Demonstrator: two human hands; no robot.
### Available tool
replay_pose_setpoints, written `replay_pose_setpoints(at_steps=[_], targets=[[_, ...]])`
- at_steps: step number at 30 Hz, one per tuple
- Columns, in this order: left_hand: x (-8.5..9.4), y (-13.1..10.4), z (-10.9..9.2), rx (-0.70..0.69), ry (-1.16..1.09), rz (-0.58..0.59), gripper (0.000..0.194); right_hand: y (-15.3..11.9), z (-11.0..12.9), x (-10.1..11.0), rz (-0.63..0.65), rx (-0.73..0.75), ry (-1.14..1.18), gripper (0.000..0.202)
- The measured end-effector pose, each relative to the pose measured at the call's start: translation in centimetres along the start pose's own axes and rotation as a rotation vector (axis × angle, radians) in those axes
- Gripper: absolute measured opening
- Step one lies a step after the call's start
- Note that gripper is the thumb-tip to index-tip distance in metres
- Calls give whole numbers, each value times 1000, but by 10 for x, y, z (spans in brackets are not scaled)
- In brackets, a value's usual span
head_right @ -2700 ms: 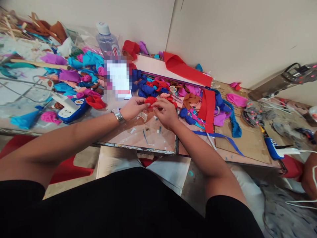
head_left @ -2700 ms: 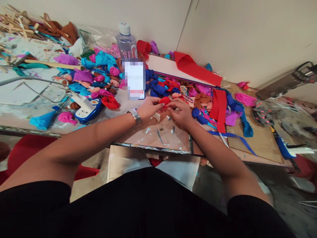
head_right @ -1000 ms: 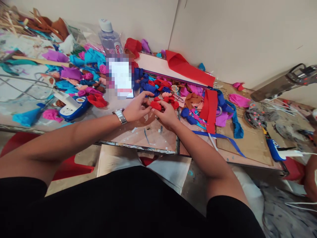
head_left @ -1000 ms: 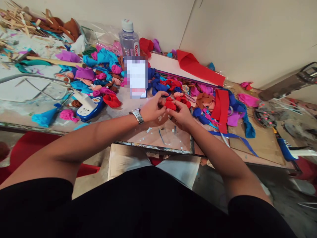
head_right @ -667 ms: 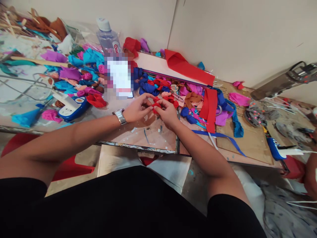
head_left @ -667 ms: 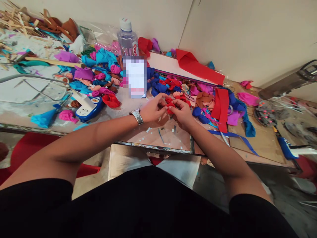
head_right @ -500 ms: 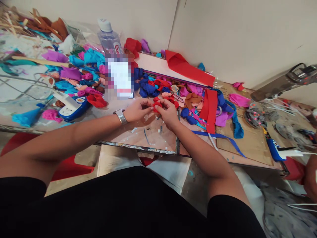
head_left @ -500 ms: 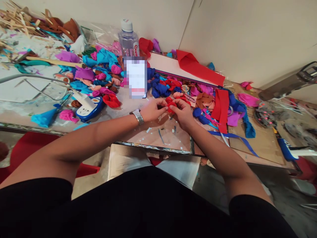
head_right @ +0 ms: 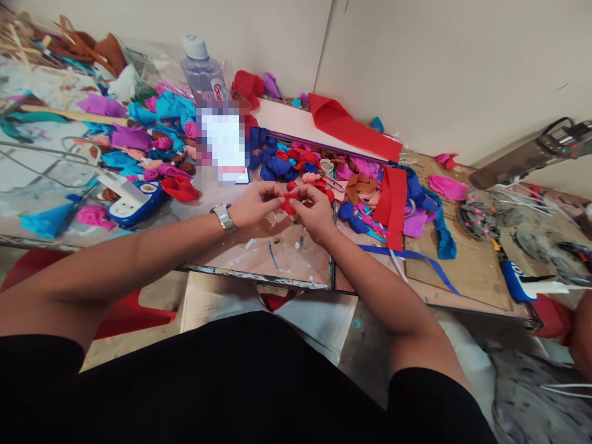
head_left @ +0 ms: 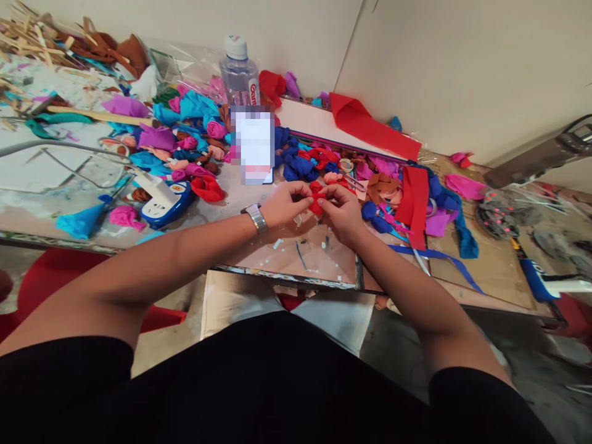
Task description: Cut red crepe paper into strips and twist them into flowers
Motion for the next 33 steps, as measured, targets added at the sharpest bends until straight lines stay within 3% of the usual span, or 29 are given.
replay_pose_setpoints(at_steps=[10,21,25,33], targets=[[-4,-1,4,27,-73,55,27,-1,1,4,-46,60,-79,18],[-1,1,15,110,-240,-8,43,0,17,10,-28,174,-197,17],[-2,0,13,107,-260,-4,49,0,9,8,-25,111,-131,14],[-4,-2,6,97,-220,49,53,-1,4,2,5,9,-62,30]])
Point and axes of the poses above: each hand's wrist, its own y-axis towards the middle knuckle, its own x-axis out of the back of the hand, z = x × y, the point moved 9 cm from there along y, towards the middle knuckle, and after that the axes turned 4 degrees about -y, right-handed, at the moved point
